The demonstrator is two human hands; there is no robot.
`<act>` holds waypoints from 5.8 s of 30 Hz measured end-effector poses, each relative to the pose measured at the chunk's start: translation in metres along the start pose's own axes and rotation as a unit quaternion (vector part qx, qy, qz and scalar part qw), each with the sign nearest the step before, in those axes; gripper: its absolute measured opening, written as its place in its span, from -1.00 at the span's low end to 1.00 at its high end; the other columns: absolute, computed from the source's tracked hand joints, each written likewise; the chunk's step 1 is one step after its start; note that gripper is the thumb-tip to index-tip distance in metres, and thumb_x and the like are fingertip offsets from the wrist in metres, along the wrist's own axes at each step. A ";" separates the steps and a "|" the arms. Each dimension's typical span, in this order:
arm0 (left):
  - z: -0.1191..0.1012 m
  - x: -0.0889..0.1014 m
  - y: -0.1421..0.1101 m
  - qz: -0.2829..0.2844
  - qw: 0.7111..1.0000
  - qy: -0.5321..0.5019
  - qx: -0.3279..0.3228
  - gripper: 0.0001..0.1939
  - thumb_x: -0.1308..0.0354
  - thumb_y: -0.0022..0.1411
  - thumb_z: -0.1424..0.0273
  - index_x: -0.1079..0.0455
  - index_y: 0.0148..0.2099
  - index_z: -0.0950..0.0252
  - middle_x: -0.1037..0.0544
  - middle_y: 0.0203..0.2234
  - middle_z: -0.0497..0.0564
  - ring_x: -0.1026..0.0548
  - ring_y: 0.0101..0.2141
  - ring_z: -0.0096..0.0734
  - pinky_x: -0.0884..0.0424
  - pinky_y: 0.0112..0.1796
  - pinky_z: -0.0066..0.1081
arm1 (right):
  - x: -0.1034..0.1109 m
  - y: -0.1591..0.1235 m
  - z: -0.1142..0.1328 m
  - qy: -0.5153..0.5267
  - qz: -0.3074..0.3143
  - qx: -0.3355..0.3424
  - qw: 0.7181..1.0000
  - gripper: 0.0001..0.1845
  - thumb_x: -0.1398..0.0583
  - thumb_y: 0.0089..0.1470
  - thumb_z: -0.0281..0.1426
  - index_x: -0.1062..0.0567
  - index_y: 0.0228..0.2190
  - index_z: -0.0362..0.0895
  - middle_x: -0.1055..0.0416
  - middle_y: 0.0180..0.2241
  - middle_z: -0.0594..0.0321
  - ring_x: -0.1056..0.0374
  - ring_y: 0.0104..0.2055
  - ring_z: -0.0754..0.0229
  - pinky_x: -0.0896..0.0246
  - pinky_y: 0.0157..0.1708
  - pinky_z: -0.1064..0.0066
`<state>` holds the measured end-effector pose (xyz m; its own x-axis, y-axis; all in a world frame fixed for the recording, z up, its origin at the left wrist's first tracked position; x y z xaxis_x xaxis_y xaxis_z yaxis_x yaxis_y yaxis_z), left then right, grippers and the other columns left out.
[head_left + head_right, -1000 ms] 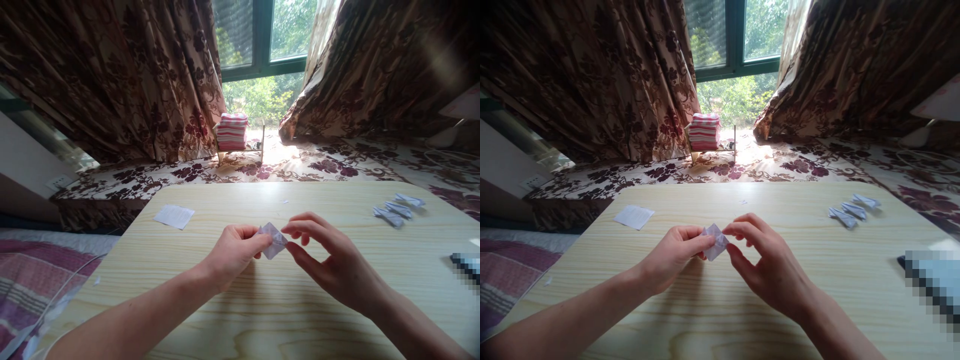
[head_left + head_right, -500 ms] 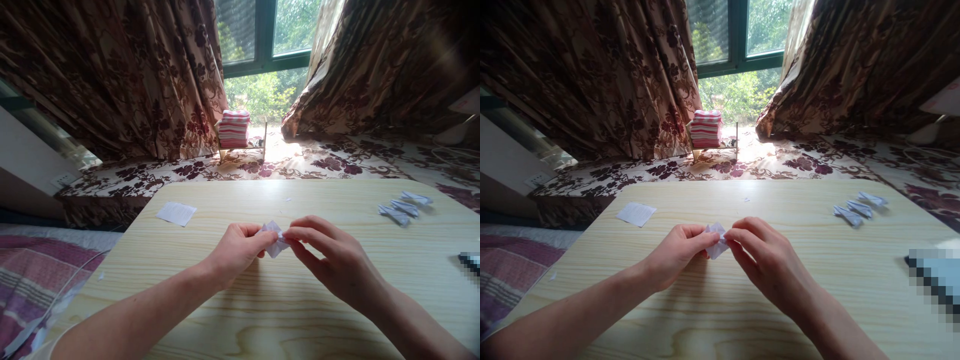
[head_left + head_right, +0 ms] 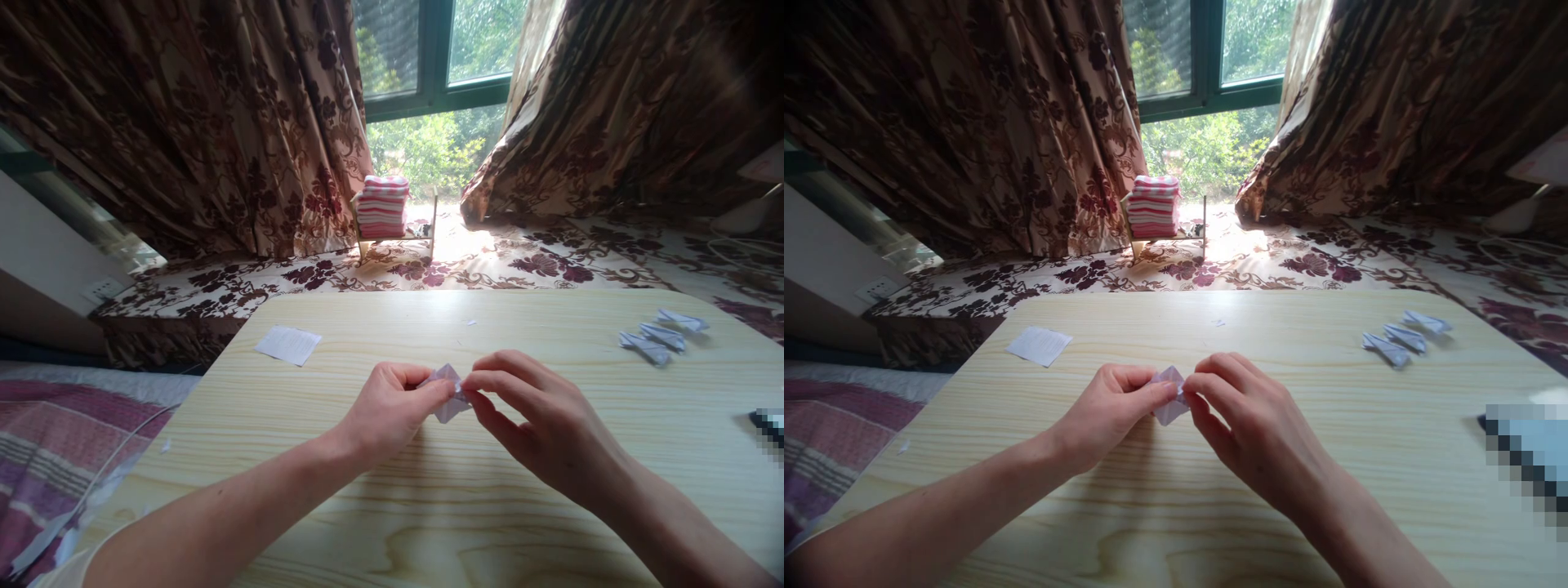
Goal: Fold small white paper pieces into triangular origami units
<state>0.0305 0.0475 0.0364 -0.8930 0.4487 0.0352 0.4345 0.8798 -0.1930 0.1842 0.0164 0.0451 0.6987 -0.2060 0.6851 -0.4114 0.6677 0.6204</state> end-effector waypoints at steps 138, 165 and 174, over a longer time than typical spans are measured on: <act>-0.008 0.007 0.003 0.031 0.998 0.050 0.029 -0.81 -0.13 0.03 0.37 -0.48 -0.46 0.39 -0.38 -0.63 -0.07 -0.27 -0.51 -0.51 -0.14 -0.47 -0.50 | -0.003 -0.001 -0.010 0.202 0.036 -0.320 0.925 -0.75 -0.12 0.09 -0.25 -0.43 -0.52 -0.11 -0.35 -0.54 0.29 -0.25 -0.48 0.24 -0.13 -0.48 0.41; -0.012 -0.001 -0.011 -0.051 0.989 0.134 -0.034 -0.77 -0.10 0.03 0.36 -0.19 -0.58 0.32 -0.22 -0.62 -0.10 -0.20 -0.51 -0.51 -0.13 -0.49 -0.47 | -0.016 -0.004 -0.005 0.171 0.063 -0.235 0.955 -0.69 -0.05 0.19 -0.26 -0.41 -0.52 -0.10 -0.32 -0.53 0.29 -0.26 -0.48 0.27 -0.18 -0.48 0.47; -0.012 -0.005 -0.017 -0.072 0.987 0.145 -0.021 -0.79 -0.09 0.00 0.41 -0.11 -0.57 0.28 -0.18 -0.65 -0.14 -0.16 -0.55 -0.54 -0.08 -0.54 -0.49 | -0.024 -0.006 0.005 0.181 0.029 -0.197 0.963 -0.72 -0.02 0.22 -0.31 -0.34 -0.51 -0.09 -0.27 -0.52 0.29 -0.23 -0.48 0.26 -0.19 -0.47 0.45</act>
<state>0.0295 0.0321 0.0508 -0.8770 0.3397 0.3399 0.3159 0.9405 -0.1249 0.1669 0.0142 0.0270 0.8689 0.0551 0.4919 -0.2518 0.9047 0.3436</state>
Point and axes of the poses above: each hand's wrist, its own y-axis towards the middle knuckle, its own x-axis out of the back of the hand, z = x × y, the point moved 3 cm from there along y, towards the middle knuckle
